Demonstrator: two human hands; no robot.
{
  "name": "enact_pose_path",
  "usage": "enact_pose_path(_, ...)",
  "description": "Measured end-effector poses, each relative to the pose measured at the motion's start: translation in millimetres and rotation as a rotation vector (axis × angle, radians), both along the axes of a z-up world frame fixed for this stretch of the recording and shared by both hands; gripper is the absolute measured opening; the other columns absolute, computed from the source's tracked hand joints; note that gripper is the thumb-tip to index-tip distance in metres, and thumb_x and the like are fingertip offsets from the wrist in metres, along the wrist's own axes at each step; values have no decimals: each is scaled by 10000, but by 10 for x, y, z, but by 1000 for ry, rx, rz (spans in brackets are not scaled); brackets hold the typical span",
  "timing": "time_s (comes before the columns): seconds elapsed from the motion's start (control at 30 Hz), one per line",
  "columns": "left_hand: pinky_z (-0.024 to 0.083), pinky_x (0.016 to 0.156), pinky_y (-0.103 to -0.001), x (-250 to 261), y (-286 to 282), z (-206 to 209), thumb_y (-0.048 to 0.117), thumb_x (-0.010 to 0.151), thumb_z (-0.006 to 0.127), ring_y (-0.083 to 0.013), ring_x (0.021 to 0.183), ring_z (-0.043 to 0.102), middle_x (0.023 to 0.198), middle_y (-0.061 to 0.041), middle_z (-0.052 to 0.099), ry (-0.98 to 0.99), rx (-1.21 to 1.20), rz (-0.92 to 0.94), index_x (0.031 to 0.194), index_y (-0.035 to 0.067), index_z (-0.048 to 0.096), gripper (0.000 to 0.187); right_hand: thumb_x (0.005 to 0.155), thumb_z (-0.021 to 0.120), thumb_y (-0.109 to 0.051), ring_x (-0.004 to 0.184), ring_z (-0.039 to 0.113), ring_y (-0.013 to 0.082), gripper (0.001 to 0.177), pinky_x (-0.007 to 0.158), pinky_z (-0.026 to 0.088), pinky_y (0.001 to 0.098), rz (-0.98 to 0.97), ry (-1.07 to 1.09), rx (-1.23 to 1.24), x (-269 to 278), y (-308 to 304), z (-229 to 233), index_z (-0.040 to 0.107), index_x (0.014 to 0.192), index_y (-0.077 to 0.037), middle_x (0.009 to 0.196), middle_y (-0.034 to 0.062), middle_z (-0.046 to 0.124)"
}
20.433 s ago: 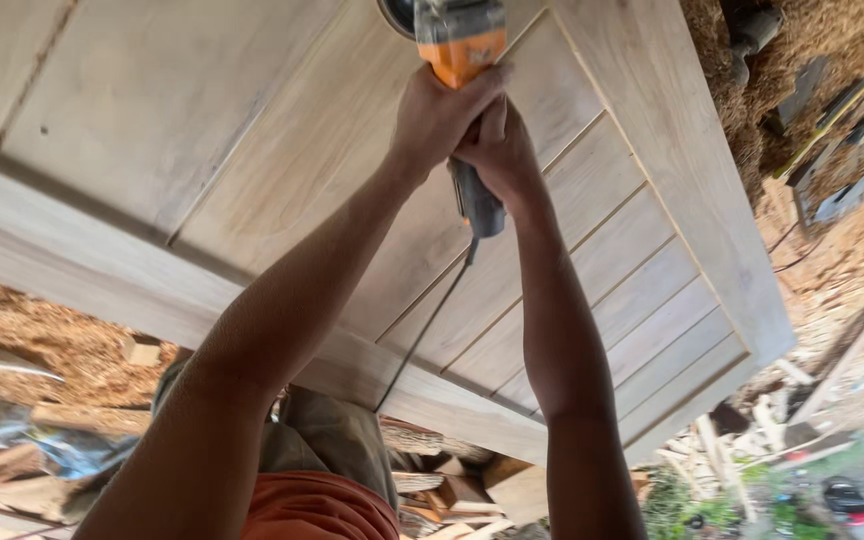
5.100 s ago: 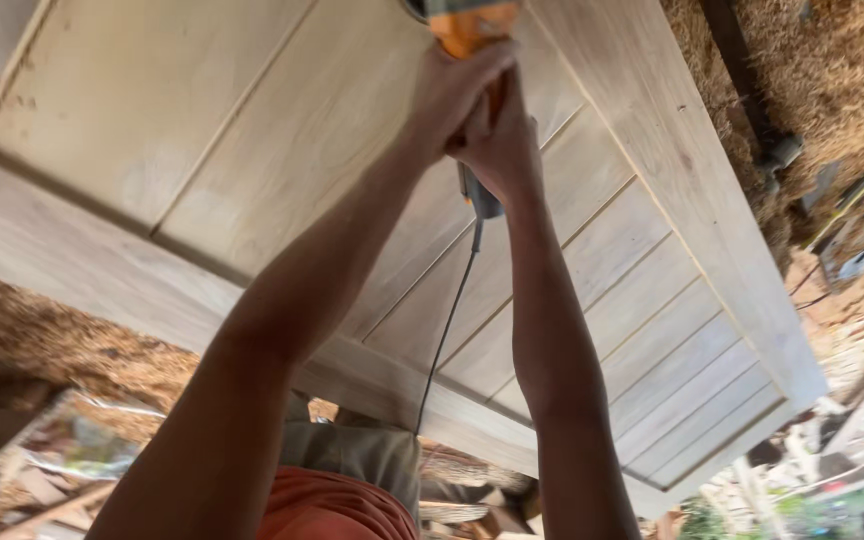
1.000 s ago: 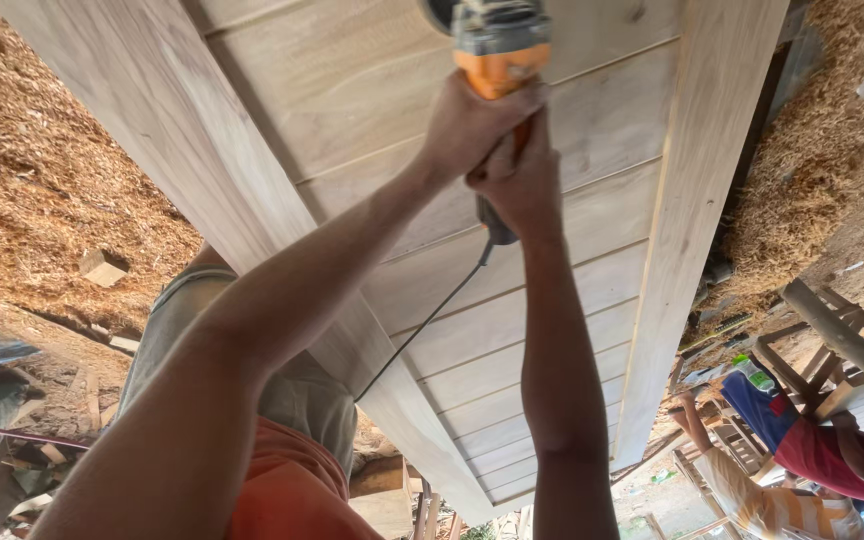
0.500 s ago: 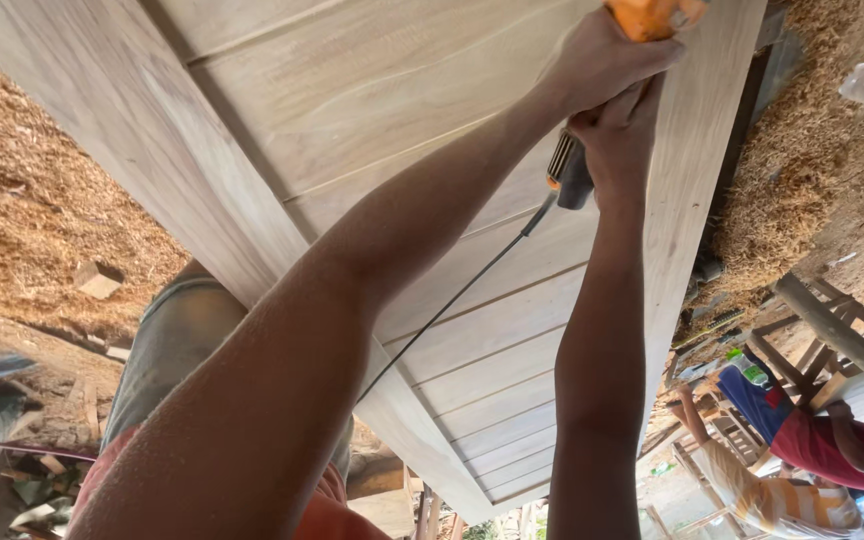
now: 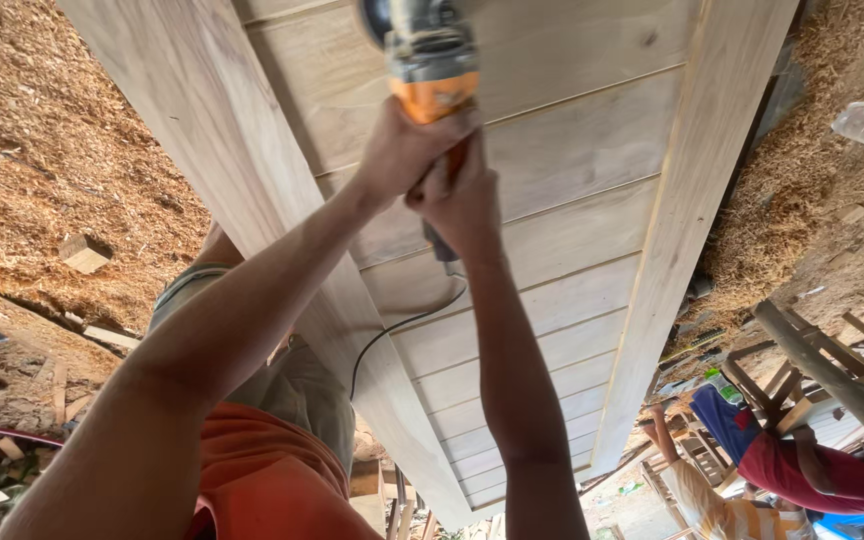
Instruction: The person uses an electric orbital sander to smooth the surface of a large wooden door or panel. They move the tool systematically across the wood, covering the flat panels and the frame edges.
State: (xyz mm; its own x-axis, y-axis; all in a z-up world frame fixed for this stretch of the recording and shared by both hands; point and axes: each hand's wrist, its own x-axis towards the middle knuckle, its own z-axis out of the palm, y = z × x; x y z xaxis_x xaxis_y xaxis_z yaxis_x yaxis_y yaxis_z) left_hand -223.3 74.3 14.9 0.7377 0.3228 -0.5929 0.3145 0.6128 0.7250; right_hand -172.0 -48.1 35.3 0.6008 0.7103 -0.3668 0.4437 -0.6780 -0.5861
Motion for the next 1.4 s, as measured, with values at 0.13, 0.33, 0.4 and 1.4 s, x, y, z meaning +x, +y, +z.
enact_pose_path(0.13, 627, 711, -303, -475, 176, 162, 350, 922, 734, -111, 792, 709, 932, -41, 725, 6, 15, 110, 1081, 43, 668, 352, 785, 775, -263, 820, 726, 449, 915, 689, 644, 476, -112, 167, -55, -338, 228, 126, 267, 1524, -85, 941, 213, 748)
enact_pose_path(0.33, 657, 761, -304, -768, 211, 180, 313, 940, 706, -134, 851, 726, 950, -56, 712, 29, -5, 122, 1109, 43, 642, 324, 845, 686, -281, 832, 764, 416, 865, 758, 655, 448, -69, 278, -80, -552, 371, 224, 218, 1552, -111, 962, 188, 760)
enact_pose_path(0.4, 657, 755, -305, -815, 167, 188, 308, 940, 700, -138, 843, 724, 945, -59, 708, 55, -33, 116, 1105, 41, 640, 320, 852, 642, -272, 844, 772, 412, 866, 758, 626, 447, -92, 313, -115, -596, 322, 275, 190, 1578, -133, 979, 180, 762)
enact_pose_path(1.4, 594, 671, -275, -464, -541, 2, 278, 946, 719, -106, 742, 678, 853, 2, 698, -78, -40, 7, 1041, 72, 690, 228, 943, 632, -346, 930, 739, 445, 635, 772, 614, 504, -265, 242, -120, -359, -461, 141, 391, 1484, -116, 1008, 230, 740)
